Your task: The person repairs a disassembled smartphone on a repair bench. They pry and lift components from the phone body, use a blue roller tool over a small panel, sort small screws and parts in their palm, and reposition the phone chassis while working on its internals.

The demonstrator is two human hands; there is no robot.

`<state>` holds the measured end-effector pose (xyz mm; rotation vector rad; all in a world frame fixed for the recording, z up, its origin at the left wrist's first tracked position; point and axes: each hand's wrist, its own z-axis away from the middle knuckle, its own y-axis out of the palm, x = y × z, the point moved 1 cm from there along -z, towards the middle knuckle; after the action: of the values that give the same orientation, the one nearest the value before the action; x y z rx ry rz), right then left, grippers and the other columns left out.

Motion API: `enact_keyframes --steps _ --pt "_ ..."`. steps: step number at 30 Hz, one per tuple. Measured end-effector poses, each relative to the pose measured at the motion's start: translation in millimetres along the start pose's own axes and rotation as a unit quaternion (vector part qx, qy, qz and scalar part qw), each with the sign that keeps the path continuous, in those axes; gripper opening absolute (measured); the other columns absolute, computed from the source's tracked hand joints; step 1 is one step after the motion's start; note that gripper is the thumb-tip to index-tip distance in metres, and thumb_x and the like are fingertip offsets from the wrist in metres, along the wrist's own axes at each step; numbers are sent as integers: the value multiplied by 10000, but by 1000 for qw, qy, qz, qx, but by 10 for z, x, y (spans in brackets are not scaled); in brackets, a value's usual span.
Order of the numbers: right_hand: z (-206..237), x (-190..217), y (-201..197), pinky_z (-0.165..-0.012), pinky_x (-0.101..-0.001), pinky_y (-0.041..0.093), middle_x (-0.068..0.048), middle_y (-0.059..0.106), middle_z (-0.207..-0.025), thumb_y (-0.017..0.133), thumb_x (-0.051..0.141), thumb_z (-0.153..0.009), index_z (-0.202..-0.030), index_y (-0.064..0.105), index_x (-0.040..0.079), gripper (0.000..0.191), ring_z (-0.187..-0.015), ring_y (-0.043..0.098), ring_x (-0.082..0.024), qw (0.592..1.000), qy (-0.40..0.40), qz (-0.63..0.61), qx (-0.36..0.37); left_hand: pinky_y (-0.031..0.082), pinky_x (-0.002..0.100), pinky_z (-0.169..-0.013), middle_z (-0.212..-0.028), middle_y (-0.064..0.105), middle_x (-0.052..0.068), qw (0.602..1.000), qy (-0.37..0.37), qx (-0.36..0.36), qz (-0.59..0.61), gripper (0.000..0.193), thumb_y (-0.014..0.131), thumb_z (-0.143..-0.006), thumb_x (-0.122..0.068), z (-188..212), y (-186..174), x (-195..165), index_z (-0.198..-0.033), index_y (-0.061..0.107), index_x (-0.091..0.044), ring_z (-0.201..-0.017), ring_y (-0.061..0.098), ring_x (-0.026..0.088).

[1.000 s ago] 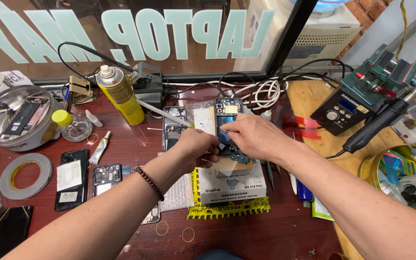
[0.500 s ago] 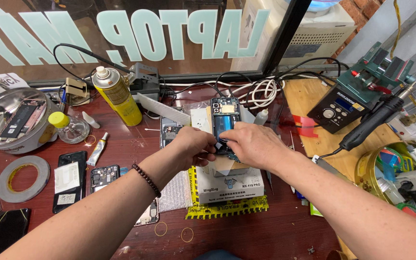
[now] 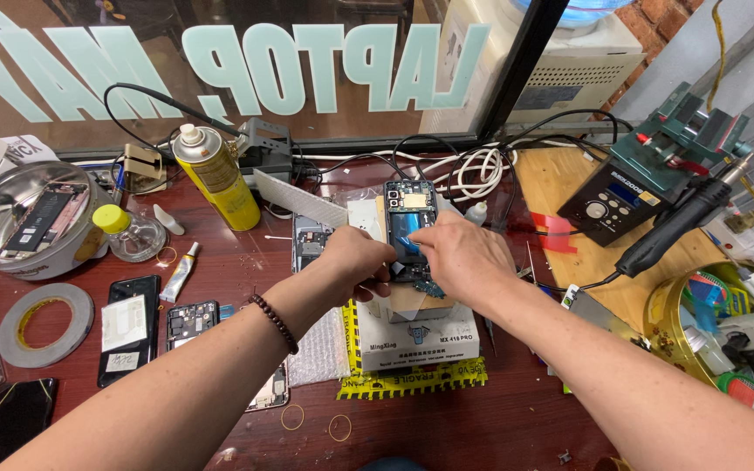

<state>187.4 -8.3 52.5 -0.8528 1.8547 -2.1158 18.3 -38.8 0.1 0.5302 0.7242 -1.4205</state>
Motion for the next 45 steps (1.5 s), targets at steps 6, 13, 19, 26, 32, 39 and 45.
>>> enact_keyframes --steps 6,13,19,26,32,39,45 --pt "-53 -129 -15 -857 -457 541 -85 689 -1010 646 227 -914 -1089 796 220 231 -1008 677 -307 998 11 -57 -25 477 380 -417 -739 673 144 998 3 -19 -53 195 705 -876 -136 86 18 -74 -896 624 40 -543 696 260" --pt "-199 -358 34 -832 -390 557 -113 748 -1013 688 196 -869 -1096 797 177 253 -909 719 -278 988 19 -150 -31 598 402 -658 -827 755 180 953 166 -153 -203 228 751 -799 -195 86 42 -99 -937 703 -20 -724 750 281" --pt "-258 -499 174 -739 -325 567 -111 791 -912 702 158 -862 -1108 781 113 263 -741 723 -173 976 2 -216 -24 568 430 -836 -907 760 178 875 365 -149 -281 356 710 -777 -190 -216 90 -207 -1124 765 -134 -895 740 343" --pt "-215 -562 329 -676 -280 549 -53 788 -858 701 128 -880 -1136 782 93 270 -703 653 -93 951 25 -307 -22 581 401 -806 -857 753 178 896 314 -102 -298 291 737 -742 -241 -266 135 -334 -944 753 -32 -861 755 305" --pt "-213 -549 338 -649 -258 507 -1 733 -839 700 122 -903 -1179 792 126 290 -696 583 -70 903 125 -411 24 572 395 -766 -779 744 160 933 281 -88 -209 296 615 -896 -276 -160 97 -397 -962 717 -7 -786 748 283" --pt "-224 -585 335 -659 -246 504 13 720 -839 724 138 -902 -1198 787 125 304 -711 572 -73 882 142 -447 39 625 445 -688 -771 746 125 955 215 -31 -200 279 574 -862 -155 -227 56 -382 -1075 741 -88 -731 759 286" --pt "-187 -604 385 -638 -238 489 40 701 -867 715 172 -892 -1200 762 89 322 -694 547 -68 878 116 -464 29 579 415 -802 -869 761 149 869 346 -102 -338 207 746 -738 -164 -255 45 -360 -934 797 -122 -848 744 310"
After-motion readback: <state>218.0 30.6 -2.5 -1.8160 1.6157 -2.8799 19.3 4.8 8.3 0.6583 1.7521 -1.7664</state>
